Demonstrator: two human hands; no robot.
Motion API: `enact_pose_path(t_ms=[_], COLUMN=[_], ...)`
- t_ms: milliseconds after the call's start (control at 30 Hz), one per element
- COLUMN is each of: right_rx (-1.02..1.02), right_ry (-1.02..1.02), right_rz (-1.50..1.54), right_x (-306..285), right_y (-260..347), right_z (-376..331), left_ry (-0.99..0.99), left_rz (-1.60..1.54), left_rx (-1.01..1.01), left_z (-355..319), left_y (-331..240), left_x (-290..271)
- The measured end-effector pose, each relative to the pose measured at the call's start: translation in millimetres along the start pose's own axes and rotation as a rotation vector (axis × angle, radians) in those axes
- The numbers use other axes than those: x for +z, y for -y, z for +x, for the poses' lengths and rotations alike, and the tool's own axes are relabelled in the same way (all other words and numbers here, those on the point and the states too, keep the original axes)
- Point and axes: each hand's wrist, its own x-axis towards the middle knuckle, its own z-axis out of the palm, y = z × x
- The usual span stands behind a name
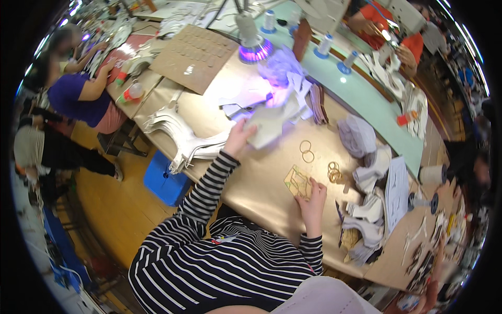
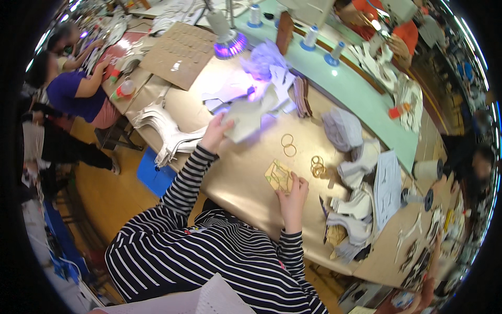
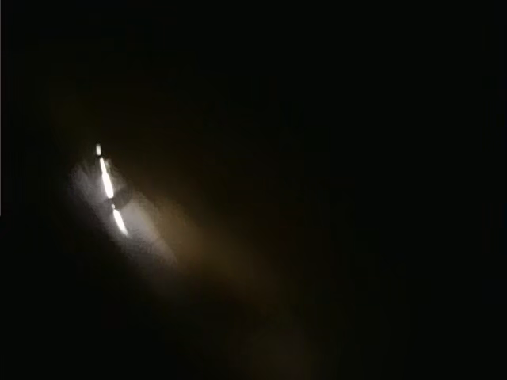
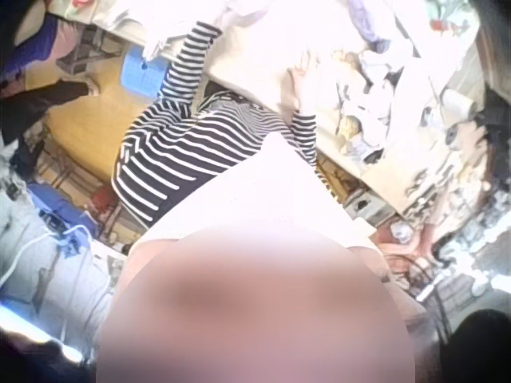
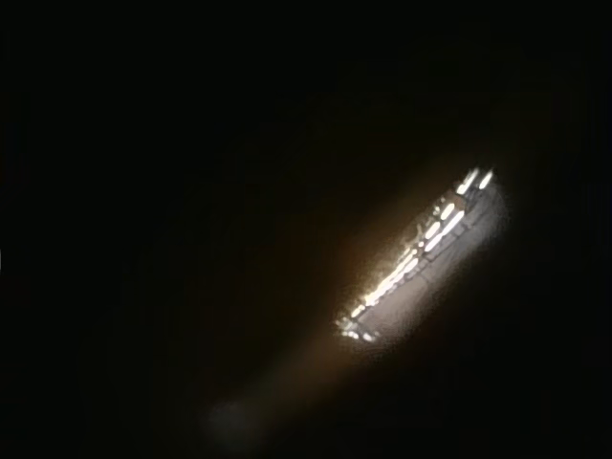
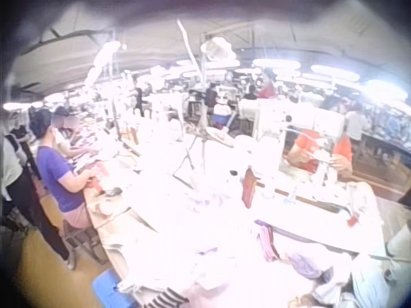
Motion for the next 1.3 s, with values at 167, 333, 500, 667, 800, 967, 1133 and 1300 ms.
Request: enact_pose_path(t_ms=[167,333,500,667,800,967,1133,1300], right_rx=[-0.009,0.07,-0.038,-0.086,-0.279,-0.356,-0.148,-0.23], right_ry=[0.035,0.089,0.092,0.124,0.088,-0.194,-0.107,-0.145], right_rz=[-0.012,0.019,0.044,-0.014,-0.025,-0.266,-0.062,-0.031], right_x=[-3,-7,-12,-20,-23,-25,-18,-8], right_y=[-6,-10,-11,-14,-10,-10,-25,-33], right_z=[-5,-3,-9,-10,-13,-29,-50,-52], left_ry=[-0.141,-0.104,0.013,0.29,0.431,0.425,0.382,0.38], left_rz=[-0.244,0.004,0.18,0.011,0.029,0.624,0.846,0.88], left_rx=[0.137,0.273,0.227,0.099,-0.034,0.258,0.465,0.417], left_z=[77,100,86,80,81,78,67,55], left_y=[-48,-54,-46,-28,0,47,64,59], left_x=[-16,-19,-7,50,109,139,135,135])
